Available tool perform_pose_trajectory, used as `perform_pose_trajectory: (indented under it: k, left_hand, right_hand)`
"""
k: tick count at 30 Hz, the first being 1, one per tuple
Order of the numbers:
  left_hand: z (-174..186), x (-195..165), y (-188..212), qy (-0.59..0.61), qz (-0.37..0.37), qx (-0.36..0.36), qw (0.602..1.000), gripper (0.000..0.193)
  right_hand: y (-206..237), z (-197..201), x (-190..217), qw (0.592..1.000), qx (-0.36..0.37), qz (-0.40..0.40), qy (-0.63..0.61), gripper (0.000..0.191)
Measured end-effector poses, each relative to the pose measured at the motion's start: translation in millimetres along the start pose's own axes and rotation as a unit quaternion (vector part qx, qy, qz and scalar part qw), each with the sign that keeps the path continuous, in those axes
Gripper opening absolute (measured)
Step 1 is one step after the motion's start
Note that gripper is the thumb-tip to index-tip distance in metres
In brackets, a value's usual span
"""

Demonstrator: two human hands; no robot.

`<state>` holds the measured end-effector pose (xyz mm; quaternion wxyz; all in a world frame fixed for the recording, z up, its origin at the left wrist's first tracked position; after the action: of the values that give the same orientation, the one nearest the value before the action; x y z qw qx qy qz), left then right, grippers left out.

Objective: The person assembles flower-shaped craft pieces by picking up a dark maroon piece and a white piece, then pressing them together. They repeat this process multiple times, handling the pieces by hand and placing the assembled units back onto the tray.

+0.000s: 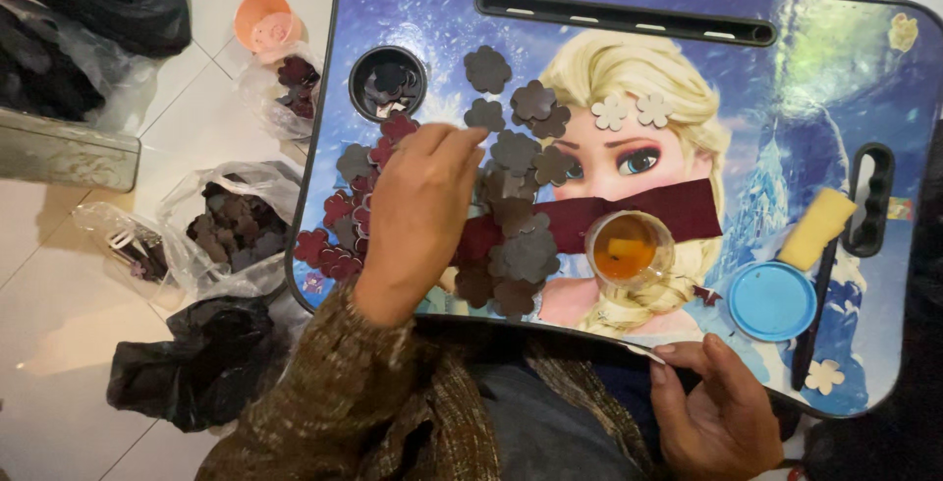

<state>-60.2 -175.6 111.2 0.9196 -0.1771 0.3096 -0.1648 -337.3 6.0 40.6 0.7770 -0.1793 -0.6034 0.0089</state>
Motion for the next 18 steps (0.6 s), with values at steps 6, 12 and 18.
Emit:
perform_pose_trajectory:
  k: [6,12,18]
  left_hand:
    - [6,-15,29,-0.014,-0.001,0.012,1.000,0.013]
    - [9,-19,37,-0.022,-0.038,0.034,0.998,0.016]
    - [40,-15,49,0.009,-0.031,0.025,0.999,0.020]
  right_hand:
    - [2,-13,3,0.999,-0.052,-0.005,0.007,0.063]
    - [-2,-27,7,1.000,-0.017,-0.003,0.019,0.064]
    - [1,-36,1,0.999,-0.004,-0.032,0.022,0.065]
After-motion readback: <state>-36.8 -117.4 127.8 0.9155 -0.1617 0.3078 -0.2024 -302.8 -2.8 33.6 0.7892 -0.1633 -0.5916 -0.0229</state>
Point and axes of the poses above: each hand's wrist, its own y-axis away from the middle knuckle, its own z-axis out of the back of the hand, x = y × z, the point moved 6 cm from there along -y, towards the middle knuckle, and after that the axes turned 3 degrees about -z, right-handed, at the moved point
